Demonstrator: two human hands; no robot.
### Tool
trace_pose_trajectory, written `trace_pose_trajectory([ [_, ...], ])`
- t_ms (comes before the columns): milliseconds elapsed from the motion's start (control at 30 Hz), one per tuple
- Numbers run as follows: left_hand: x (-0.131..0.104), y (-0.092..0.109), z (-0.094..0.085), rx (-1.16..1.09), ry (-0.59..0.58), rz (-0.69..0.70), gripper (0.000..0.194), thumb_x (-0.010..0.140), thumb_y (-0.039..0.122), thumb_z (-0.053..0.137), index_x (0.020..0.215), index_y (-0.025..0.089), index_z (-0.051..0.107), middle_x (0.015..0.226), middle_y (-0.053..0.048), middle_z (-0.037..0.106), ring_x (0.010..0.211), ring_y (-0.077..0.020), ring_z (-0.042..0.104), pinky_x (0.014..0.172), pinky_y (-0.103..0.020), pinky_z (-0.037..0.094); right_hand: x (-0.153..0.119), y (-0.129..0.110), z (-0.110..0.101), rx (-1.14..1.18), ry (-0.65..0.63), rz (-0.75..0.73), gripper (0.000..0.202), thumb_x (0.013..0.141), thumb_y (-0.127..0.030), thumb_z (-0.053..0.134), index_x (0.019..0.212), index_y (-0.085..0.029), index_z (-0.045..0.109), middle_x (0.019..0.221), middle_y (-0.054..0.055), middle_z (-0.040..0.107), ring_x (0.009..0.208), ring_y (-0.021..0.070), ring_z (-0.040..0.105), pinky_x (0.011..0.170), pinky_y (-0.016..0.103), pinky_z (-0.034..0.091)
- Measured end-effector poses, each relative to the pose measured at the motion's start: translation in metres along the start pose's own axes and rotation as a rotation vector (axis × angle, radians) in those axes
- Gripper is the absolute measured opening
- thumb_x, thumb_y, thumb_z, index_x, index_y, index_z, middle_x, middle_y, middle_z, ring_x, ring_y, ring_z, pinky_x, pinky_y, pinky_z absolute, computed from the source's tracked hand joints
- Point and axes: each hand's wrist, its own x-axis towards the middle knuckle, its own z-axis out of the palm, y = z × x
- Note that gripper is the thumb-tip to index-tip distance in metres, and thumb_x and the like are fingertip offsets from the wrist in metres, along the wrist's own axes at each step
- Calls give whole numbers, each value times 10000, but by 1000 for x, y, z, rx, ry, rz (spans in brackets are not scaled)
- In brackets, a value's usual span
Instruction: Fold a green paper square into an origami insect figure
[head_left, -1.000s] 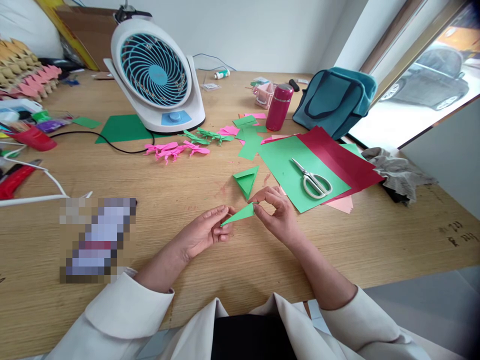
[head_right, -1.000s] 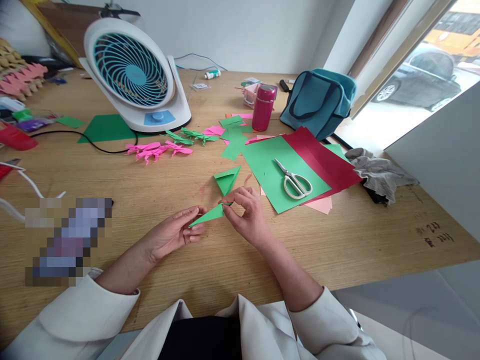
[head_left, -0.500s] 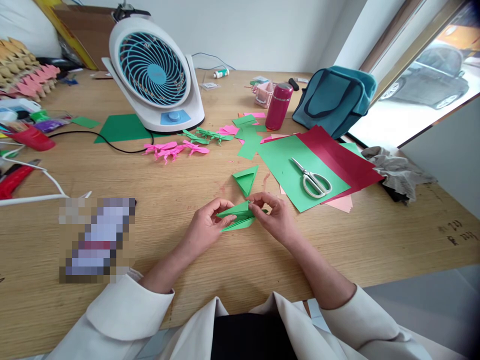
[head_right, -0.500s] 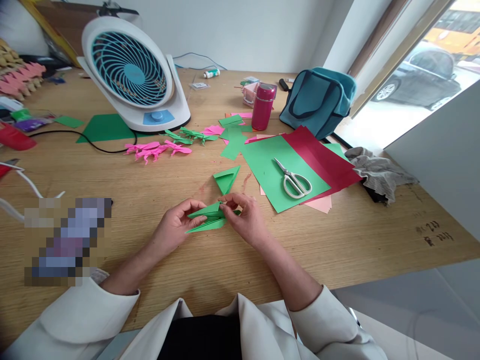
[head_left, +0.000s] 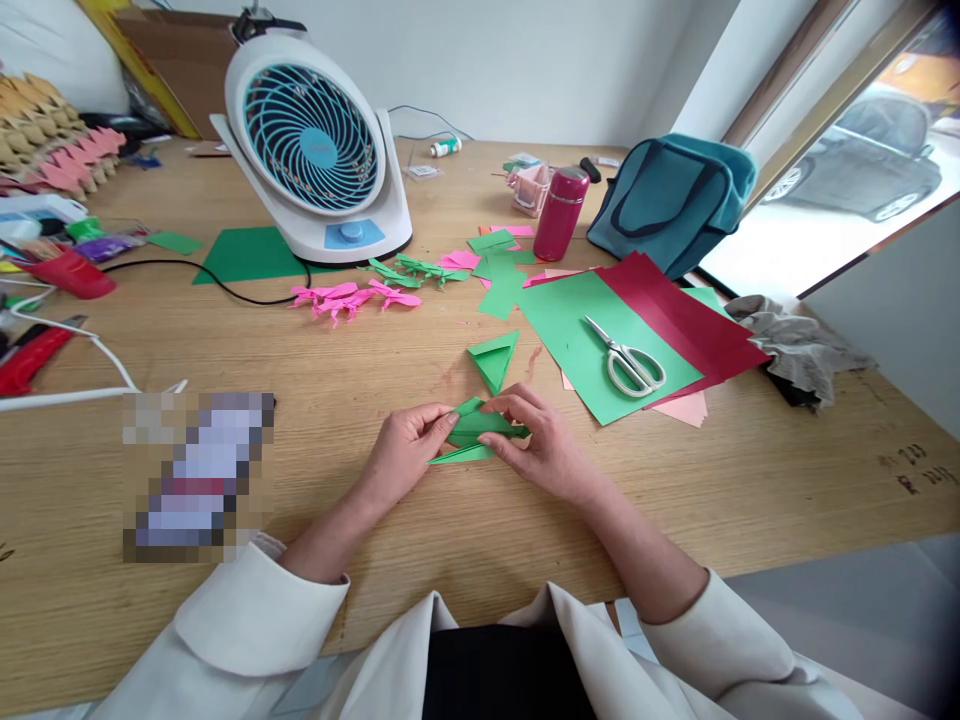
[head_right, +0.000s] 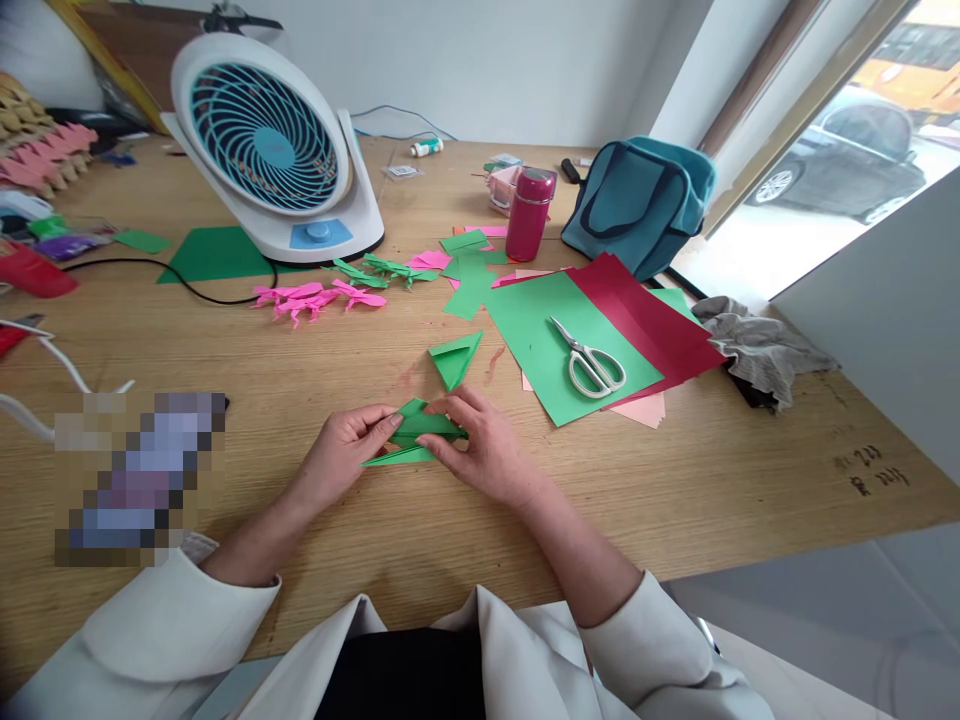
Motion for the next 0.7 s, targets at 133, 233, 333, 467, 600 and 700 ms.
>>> trace_pose_trajectory([
  [133, 1, -1, 2, -180, -31, -97, 427, 823, 573, 665, 780, 148, 662, 711, 17, 592, 635, -118, 556, 566, -211, 476, 0, 1, 1, 16, -14, 9, 242, 917, -316, 686, 1129, -210, 637, 1052, 70, 614, 917, 181, 619, 795, 317, 529],
  [233, -1, 2, 4, -301, -44, -162, 461, 759, 605, 728, 828, 151, 680, 749, 11, 602, 674, -138, 584, 582, -247, 542, 0, 2, 2, 27, 0, -2, 241, 919, -294, 683, 1145, -220, 641, 1060, 68, 609, 976, 191, 629, 853, 331, 537],
  [333, -3, 5, 4, -338, -52, -177, 462, 766, 598, 733, 898, 156, 697, 790, 2, 604, 711, -148, 586, 565, -268, 580, -1, 4, 2, 18, 26, -11, 242, 919, -285, 682, 1150, -222, 647, 1073, 72, 604, 998, 193, 628, 867, 332, 541],
  [467, -5, 7, 6, -333, -119, -126, 445, 810, 548, 714, 1043, 168, 699, 921, -32, 652, 827, -172, 610, 599, -268, 603, -1, 6, 4, -33, 70, -1, 155, 936, -277, 650, 1081, -225, 660, 1033, 67, 611, 968, 187, 631, 831, 322, 545],
  [600, -5, 7, 9, -251, -142, -89, 508, 773, 401, 774, 1211, 179, 642, 1083, -58, 691, 915, -190, 642, 650, -247, 577, -1, 6, 6, -48, 87, -6, 109, 934, -280, 639, 1025, -222, 653, 991, 65, 625, 910, 179, 624, 788, 313, 536],
  [700, -4, 7, 9, -157, -54, -41, 426, 779, 321, 749, 1162, 156, 659, 1048, -62, 708, 887, -180, 638, 691, -247, 540, 0, 7, 7, 70, 117, 78, 224, 901, -310, 676, 1096, -223, 607, 1010, 57, 646, 835, 161, 610, 751, 304, 524],
])
